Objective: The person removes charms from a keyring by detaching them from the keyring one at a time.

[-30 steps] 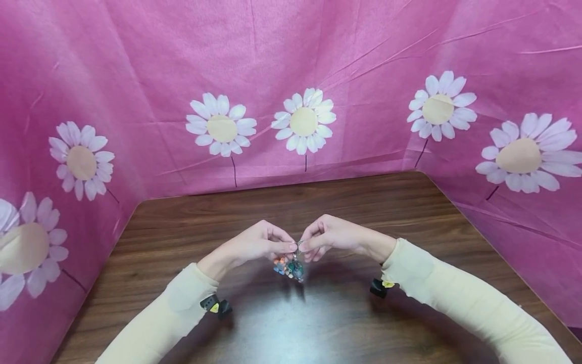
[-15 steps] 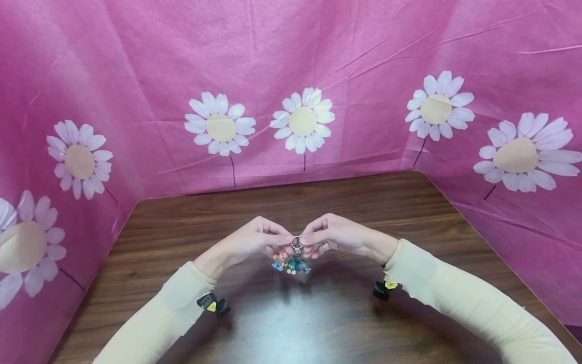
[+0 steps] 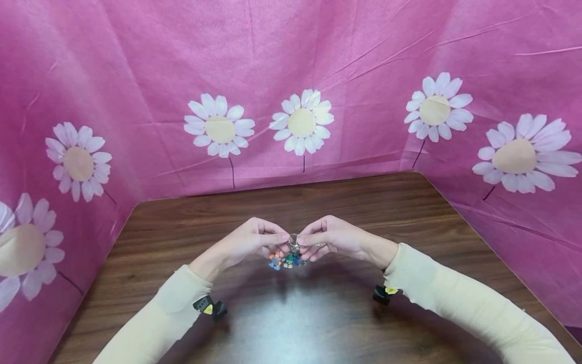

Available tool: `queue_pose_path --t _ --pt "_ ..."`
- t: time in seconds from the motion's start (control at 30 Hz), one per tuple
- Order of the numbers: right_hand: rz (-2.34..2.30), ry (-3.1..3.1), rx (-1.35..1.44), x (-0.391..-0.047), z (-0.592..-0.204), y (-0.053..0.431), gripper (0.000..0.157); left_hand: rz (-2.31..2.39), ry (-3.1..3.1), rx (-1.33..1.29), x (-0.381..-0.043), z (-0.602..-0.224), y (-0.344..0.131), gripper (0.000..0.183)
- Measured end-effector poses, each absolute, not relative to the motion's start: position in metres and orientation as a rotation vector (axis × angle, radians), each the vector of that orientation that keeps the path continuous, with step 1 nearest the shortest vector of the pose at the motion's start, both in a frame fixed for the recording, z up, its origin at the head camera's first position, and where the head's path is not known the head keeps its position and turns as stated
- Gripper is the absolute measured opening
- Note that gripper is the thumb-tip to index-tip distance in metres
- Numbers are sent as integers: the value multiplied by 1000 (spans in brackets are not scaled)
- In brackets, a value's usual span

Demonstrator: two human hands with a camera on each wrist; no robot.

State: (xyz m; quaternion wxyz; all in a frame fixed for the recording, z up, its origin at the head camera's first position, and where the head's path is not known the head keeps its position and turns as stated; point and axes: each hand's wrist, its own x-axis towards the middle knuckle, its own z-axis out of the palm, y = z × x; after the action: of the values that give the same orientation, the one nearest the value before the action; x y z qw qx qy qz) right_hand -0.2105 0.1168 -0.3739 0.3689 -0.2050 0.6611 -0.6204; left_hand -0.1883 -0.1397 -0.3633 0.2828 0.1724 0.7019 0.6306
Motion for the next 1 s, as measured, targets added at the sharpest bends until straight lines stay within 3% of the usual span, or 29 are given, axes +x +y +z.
queue_pose_path --t 0.7,1.0 --pt "-1361 1782 -727 -213 -366 118 20 1615 1843 530 -184 -364 -132 23" --pt "-1434 1727 -629 -215 -366 119 22 1661 1810 516 -187 -366 -135 25"
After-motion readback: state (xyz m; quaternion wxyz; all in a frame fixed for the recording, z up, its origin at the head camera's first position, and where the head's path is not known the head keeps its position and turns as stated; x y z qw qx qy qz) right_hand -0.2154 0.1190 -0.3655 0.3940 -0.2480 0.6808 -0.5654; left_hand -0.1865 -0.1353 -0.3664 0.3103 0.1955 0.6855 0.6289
